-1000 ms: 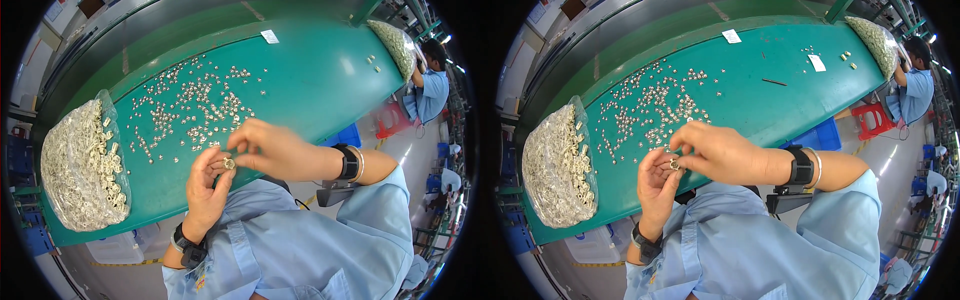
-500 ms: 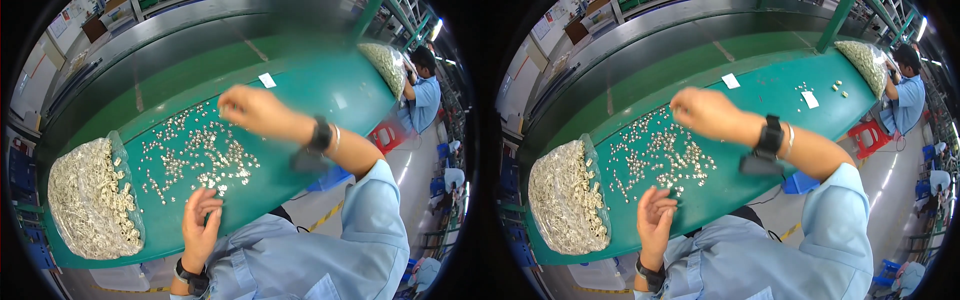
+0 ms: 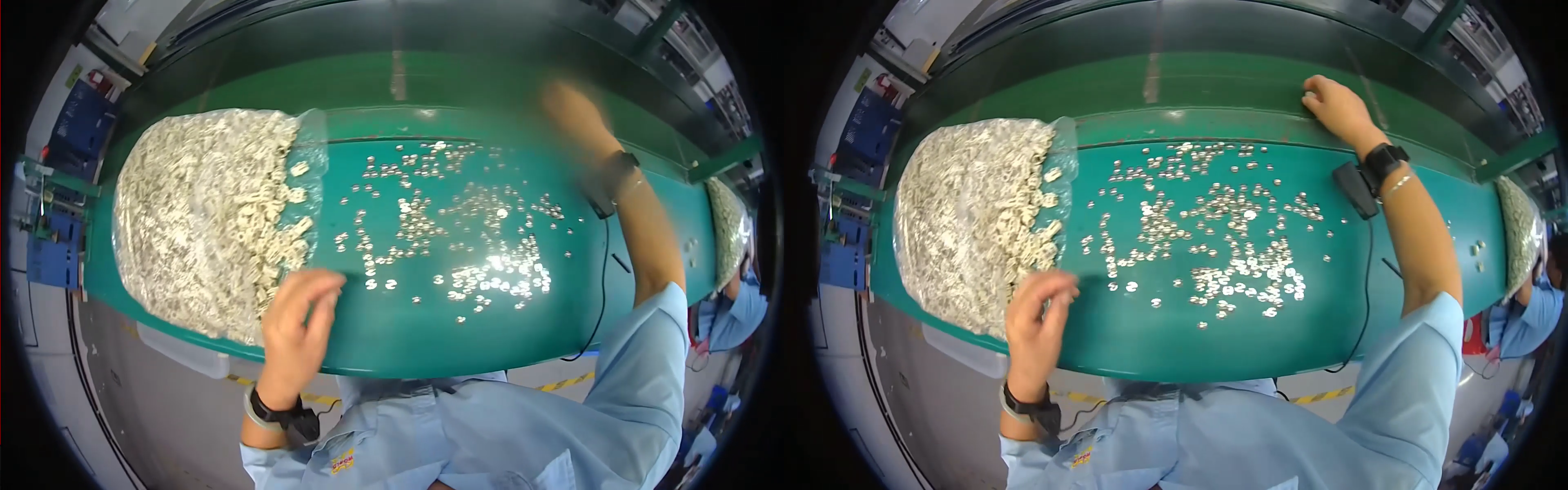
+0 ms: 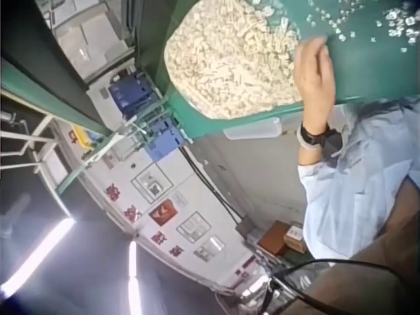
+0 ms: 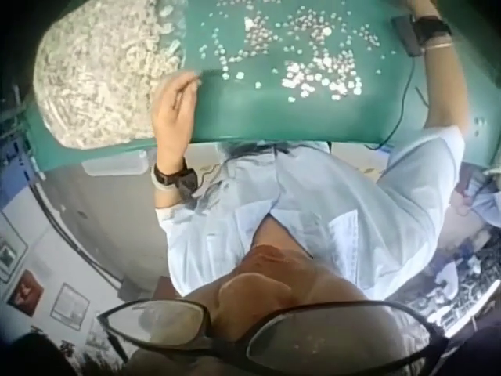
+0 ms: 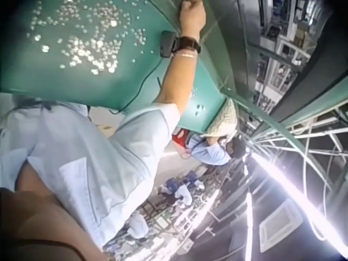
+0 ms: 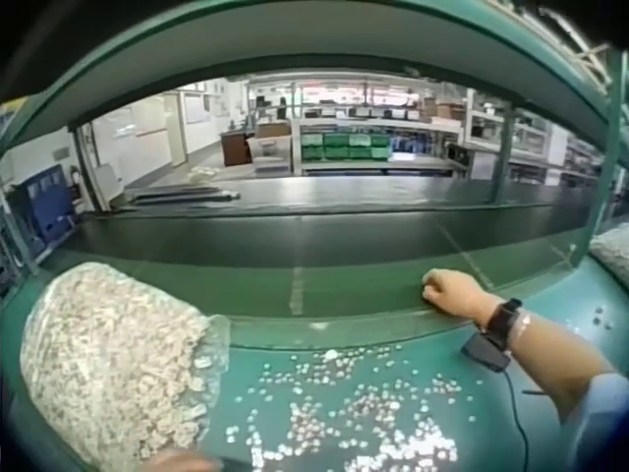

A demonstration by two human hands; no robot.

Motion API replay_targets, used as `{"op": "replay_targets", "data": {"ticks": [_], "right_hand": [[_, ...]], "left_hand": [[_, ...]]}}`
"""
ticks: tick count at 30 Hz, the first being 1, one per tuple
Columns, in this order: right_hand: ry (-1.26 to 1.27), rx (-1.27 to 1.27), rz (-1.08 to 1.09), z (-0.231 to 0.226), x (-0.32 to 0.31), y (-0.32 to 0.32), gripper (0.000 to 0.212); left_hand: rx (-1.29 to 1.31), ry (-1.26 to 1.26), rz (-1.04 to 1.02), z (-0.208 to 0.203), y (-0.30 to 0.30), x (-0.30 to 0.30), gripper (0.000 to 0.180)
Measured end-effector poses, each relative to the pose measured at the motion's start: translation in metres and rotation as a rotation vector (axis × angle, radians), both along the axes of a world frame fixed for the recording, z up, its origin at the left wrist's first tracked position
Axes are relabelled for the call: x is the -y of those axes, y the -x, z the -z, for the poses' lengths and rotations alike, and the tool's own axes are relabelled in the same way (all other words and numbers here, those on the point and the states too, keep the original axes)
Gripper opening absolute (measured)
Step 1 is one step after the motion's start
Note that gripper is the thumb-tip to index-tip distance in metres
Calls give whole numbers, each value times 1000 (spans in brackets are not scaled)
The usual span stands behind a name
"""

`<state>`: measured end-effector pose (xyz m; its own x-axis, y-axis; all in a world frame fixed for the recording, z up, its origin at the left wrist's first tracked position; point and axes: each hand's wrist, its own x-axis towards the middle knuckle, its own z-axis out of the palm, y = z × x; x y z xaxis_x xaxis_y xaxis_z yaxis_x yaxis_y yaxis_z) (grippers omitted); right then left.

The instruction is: The person assembles components by hand by picking up a plastic housing and a metal contact, fitting the contact into the housing, and using a small tool to press them together. The assembled part is then set aside on the work surface.

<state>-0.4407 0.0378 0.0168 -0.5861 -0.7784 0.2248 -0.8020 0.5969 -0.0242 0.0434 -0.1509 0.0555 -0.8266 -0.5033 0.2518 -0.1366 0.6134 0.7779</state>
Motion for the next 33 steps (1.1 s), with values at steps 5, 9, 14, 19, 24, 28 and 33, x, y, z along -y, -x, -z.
{"op": "replay_targets", "data": {"ticks": [5,9,14,19,24,28,33], "right_hand": [[115,171,179,-23,4,-23,36],[220,269,88,-53,-20,-64,32],[342,208,-11,-96,-60,-152,23],[319,273,-21,-98,-98,-200,22],[319,426,11,-68,-139,-213,22],[289,453,-3,-41,-151,-216,20],[265,593,5,-30,-146,-217,18]], "left_hand": [[3,308,-55,-20,31,57,18],[86,599,11,-11,66,97,13],[293,688,73,21,81,131,12],[262,670,161,41,88,143,18],[165,427,100,1,80,129,25],[135,-266,88,-30,43,66,21],[51,-549,261,-22,13,-28,27]]}}
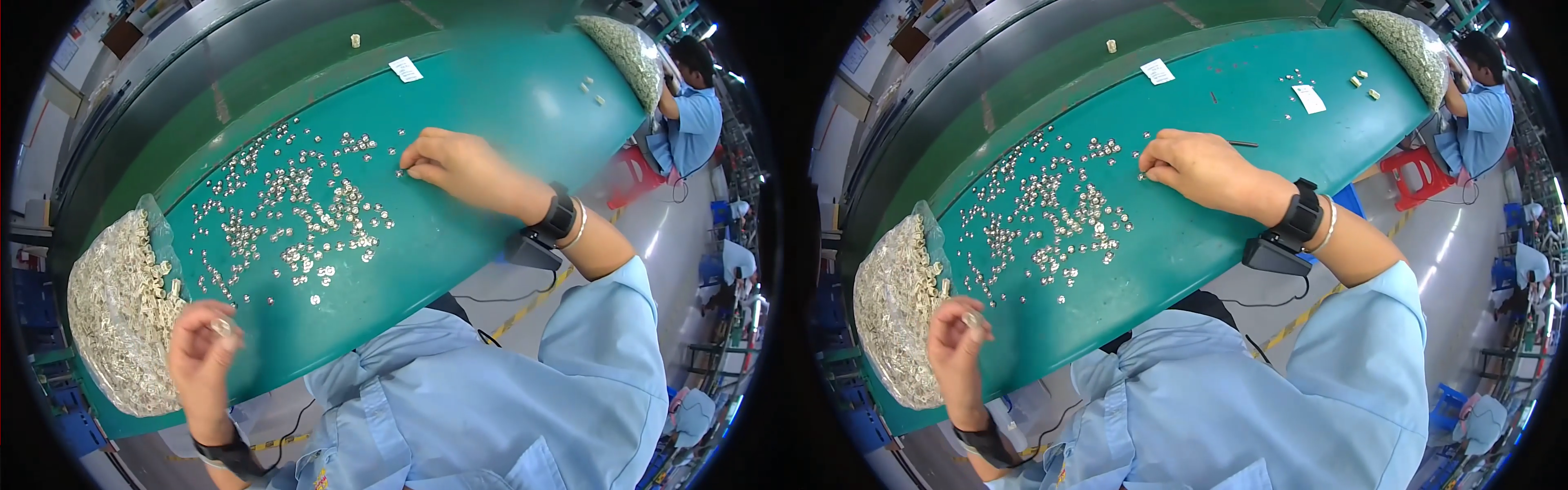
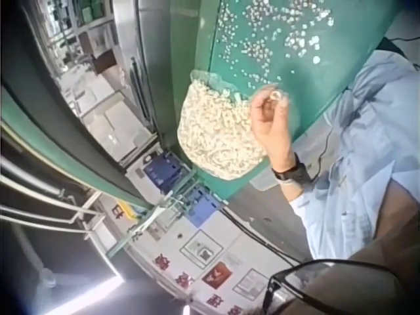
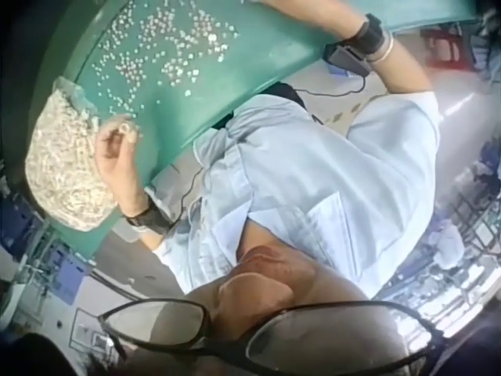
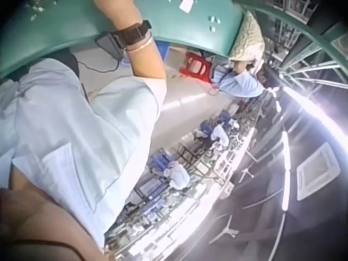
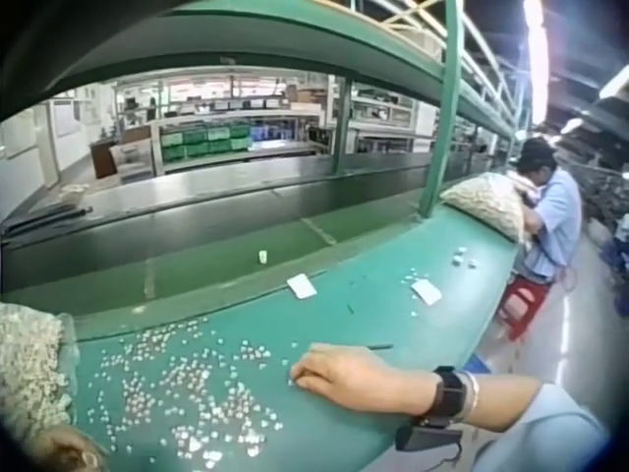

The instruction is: The person assembles components by hand by picking up a plastic housing and a metal contact, fitting the contact into the housing, and using a small tool to press them together. The assembled part is then set aside on the work surface.

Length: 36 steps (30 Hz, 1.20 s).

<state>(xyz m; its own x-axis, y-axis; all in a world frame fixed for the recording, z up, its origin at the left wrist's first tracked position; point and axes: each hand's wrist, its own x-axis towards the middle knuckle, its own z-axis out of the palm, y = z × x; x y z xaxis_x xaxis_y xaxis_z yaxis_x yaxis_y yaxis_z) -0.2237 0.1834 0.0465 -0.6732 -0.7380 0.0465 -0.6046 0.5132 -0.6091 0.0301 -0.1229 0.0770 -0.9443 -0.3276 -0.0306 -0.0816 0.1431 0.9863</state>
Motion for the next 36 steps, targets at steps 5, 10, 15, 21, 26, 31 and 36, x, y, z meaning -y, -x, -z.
{"op": "replay_targets", "data": {"ticks": [5,10,15,21,26,31,36], "right_hand": [[-123,-349,-76,17,1,3,19],[-245,-642,-141,18,-12,-34,36],[-284,-662,-192,9,-33,-83,48],[-210,-669,-189,4,-52,-120,48],[-179,-672,-190,10,-55,-118,50],[-56,-624,-201,23,-60,-107,47],[18,-665,-169,43,-67,-110,45]], "left_hand": [[-17,-207,84,25,-2,-52,27],[14,-222,55,37,5,-74,22],[12,-368,52,43,11,-74,24],[-45,-474,42,49,11,-90,27],[-55,-511,78,54,17,-95,28],[-45,-439,-6,50,20,-106,27],[-64,-454,44,58,19,-108,26]]}}
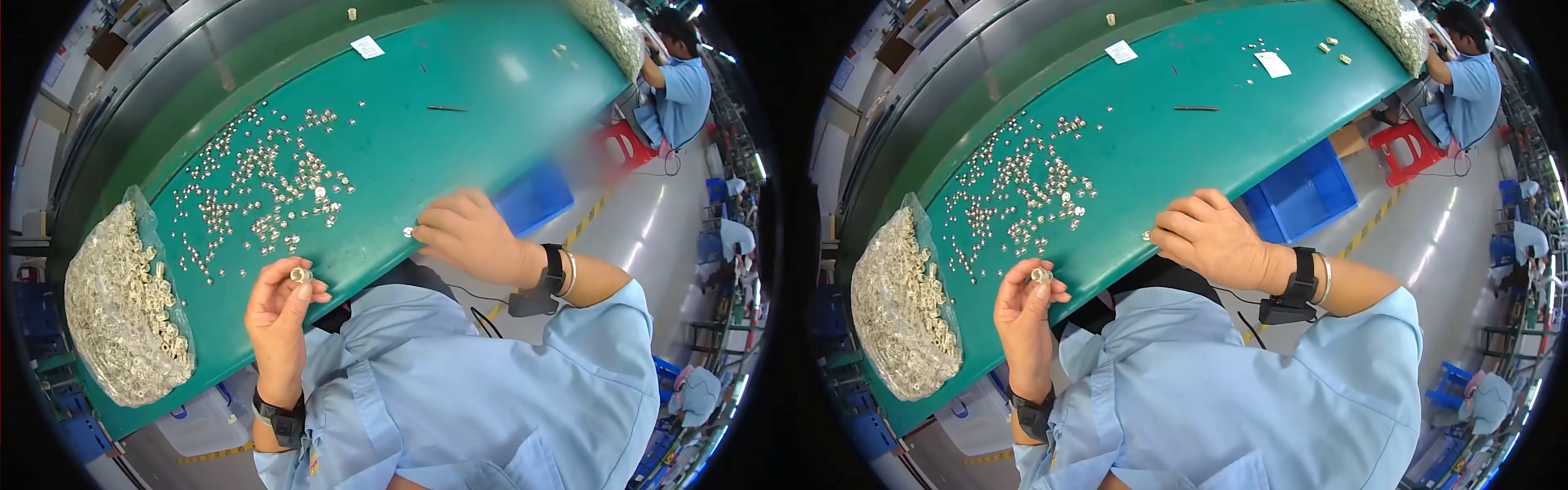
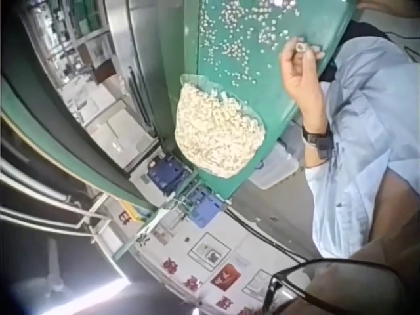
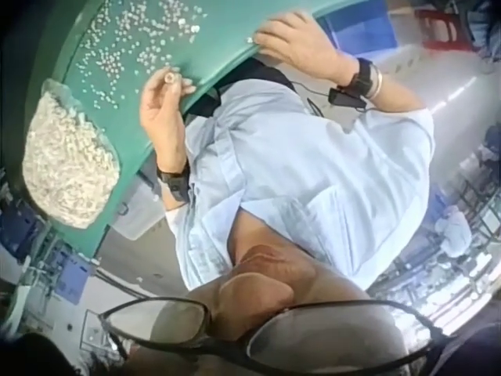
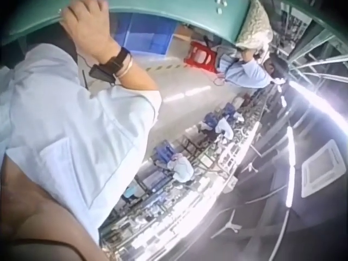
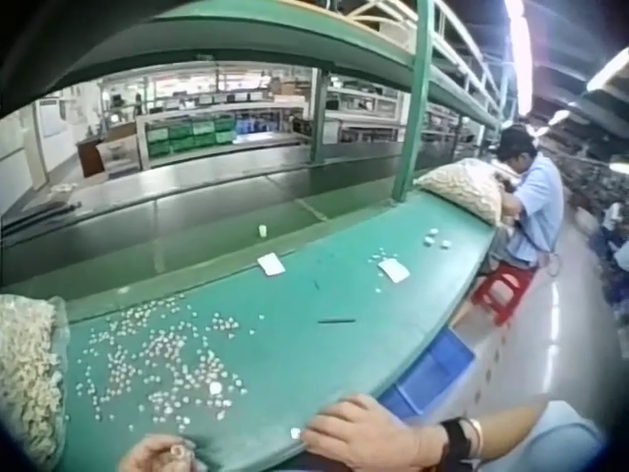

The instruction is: The person assembles components by hand by picking up a plastic housing and a metal contact, fitting the contact into the housing, and using a small tool to press them together. The assembled part is then set aside on the work surface.

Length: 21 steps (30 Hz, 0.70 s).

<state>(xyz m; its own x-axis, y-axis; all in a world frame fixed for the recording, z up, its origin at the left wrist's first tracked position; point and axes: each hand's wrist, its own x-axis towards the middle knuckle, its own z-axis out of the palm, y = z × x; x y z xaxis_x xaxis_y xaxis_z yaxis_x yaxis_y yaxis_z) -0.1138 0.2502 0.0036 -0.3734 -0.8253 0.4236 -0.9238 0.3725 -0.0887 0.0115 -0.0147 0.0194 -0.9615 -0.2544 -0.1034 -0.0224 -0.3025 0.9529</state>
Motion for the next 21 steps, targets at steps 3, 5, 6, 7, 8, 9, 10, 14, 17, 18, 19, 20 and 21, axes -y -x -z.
{"op": "replay_targets", "data": {"ticks": [3,5,6,7,8,9,10,14,17,18,19,20,21], "right_hand": [[49,22,-12,1,-2,-2,40],[57,50,19,-3,2,-7,39],[67,75,49,-6,4,-9,37],[78,99,79,-7,6,-11,35],[76,99,78,-7,6,-11,35],[69,84,60,-6,7,-12,35],[62,68,41,-5,7,-11,35],[121,2,-15,5,3,-9,33],[150,-21,-51,6,-4,-7,30],[146,-20,-66,5,-5,-5,29],[142,-21,-82,4,-6,-3,27],[145,-24,-88,3,-7,-2,27],[145,23,-73,1,-9,-1,24]], "left_hand": [[-23,11,-1,1,1,-3,25],[-19,10,5,3,0,-3,25],[-19,12,10,3,0,-4,25],[-19,14,15,4,0,-4,25],[-18,12,14,4,0,-3,25],[-18,12,15,3,0,-3,25],[-19,12,17,3,0,-3,25],[-3,11,11,1,1,-4,26],[3,11,7,1,0,-4,27],[-1,14,8,1,1,-4,27],[-6,17,8,1,1,-3,26],[-10,20,2,1,1,-3,26],[-9,23,7,2,1,-3,26]]}}
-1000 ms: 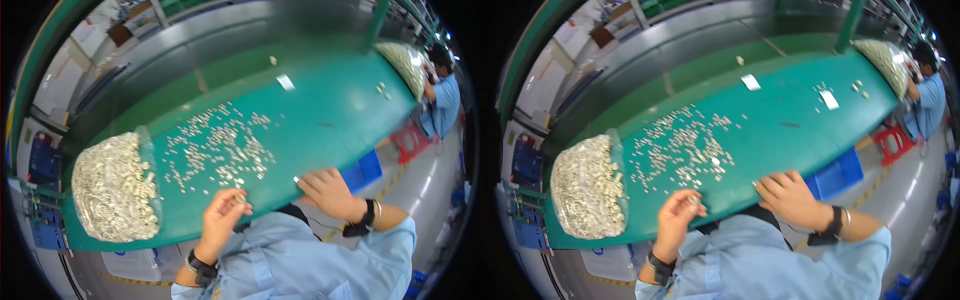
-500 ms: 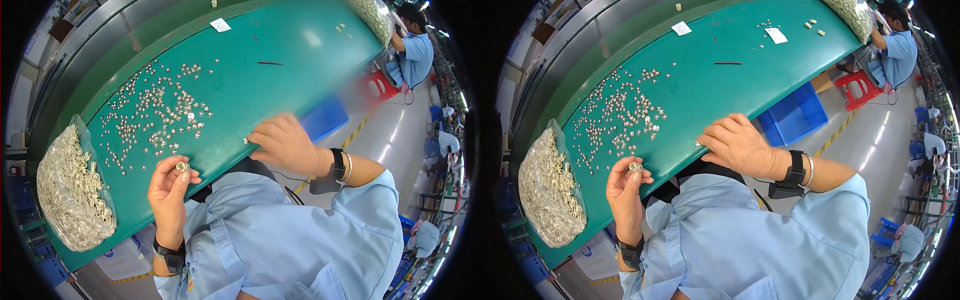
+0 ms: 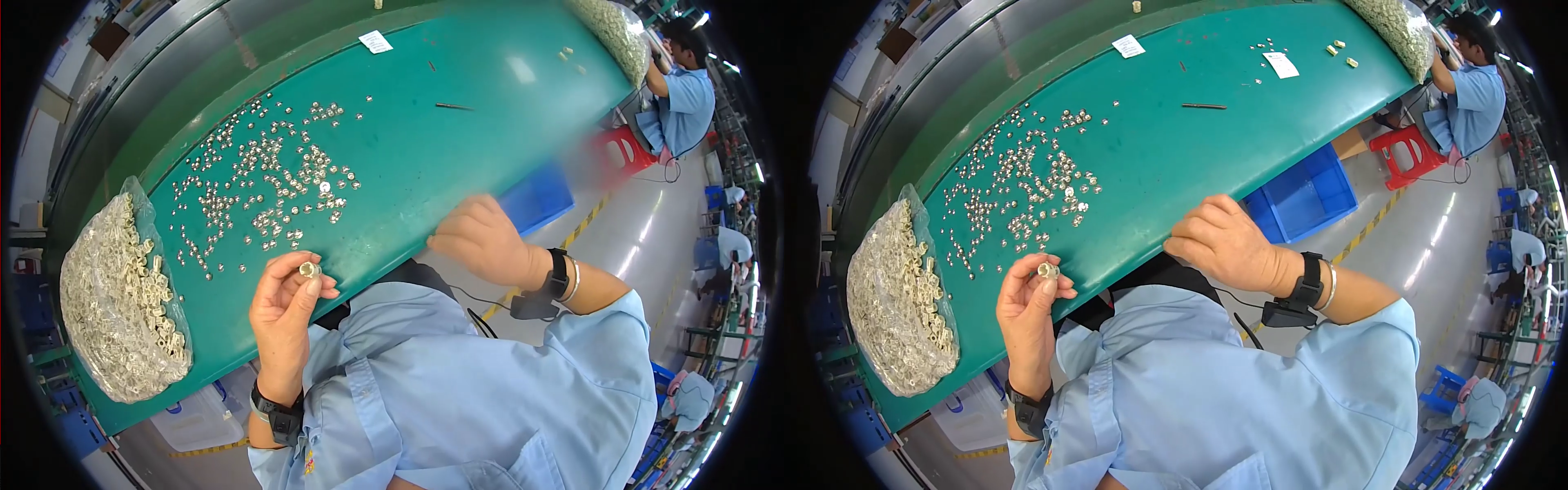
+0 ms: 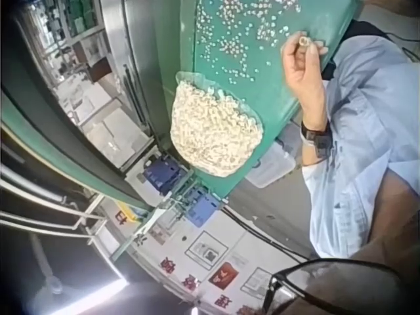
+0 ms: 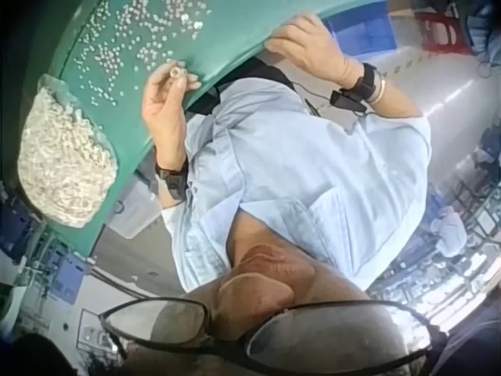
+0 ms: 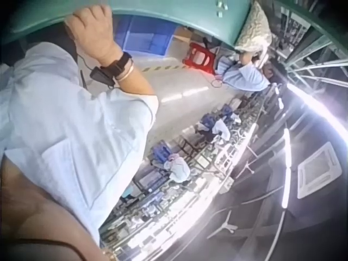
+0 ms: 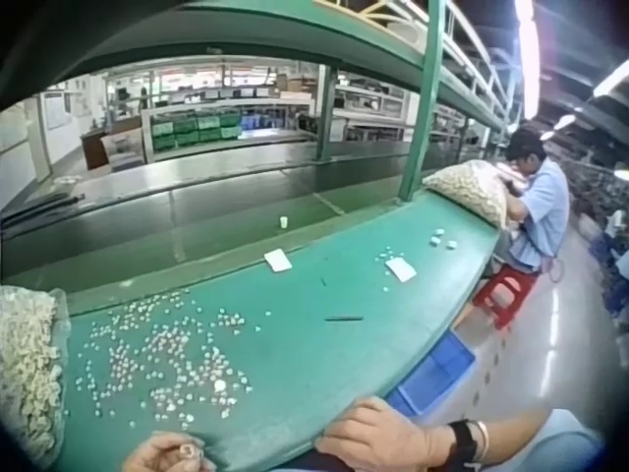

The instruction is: The person assembles components by hand by picking up a plastic housing and a metal contact, fitting the contact into the housing, and using a small tool to press them together. The assembled part is then set aside on the work surface.

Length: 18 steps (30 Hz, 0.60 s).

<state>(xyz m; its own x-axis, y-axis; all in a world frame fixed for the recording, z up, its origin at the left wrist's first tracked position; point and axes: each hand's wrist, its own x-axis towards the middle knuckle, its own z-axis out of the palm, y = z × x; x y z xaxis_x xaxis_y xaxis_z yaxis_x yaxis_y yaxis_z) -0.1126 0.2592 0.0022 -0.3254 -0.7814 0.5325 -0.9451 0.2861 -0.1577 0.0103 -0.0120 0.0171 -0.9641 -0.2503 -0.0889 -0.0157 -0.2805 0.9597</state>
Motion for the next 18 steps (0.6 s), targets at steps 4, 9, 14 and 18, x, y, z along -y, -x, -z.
{"op": "replay_targets", "data": {"ticks": [4,9,14,18], "right_hand": [[-35,161,58,-10,4,5,15],[-198,381,103,-26,20,30,9],[-232,456,48,-31,17,37,10],[-251,405,50,-35,15,34,11]], "left_hand": [[-9,27,20,0,1,-3,26],[-27,81,37,1,2,-5,26],[-40,64,62,3,1,0,23],[-46,58,66,5,1,1,23]]}}
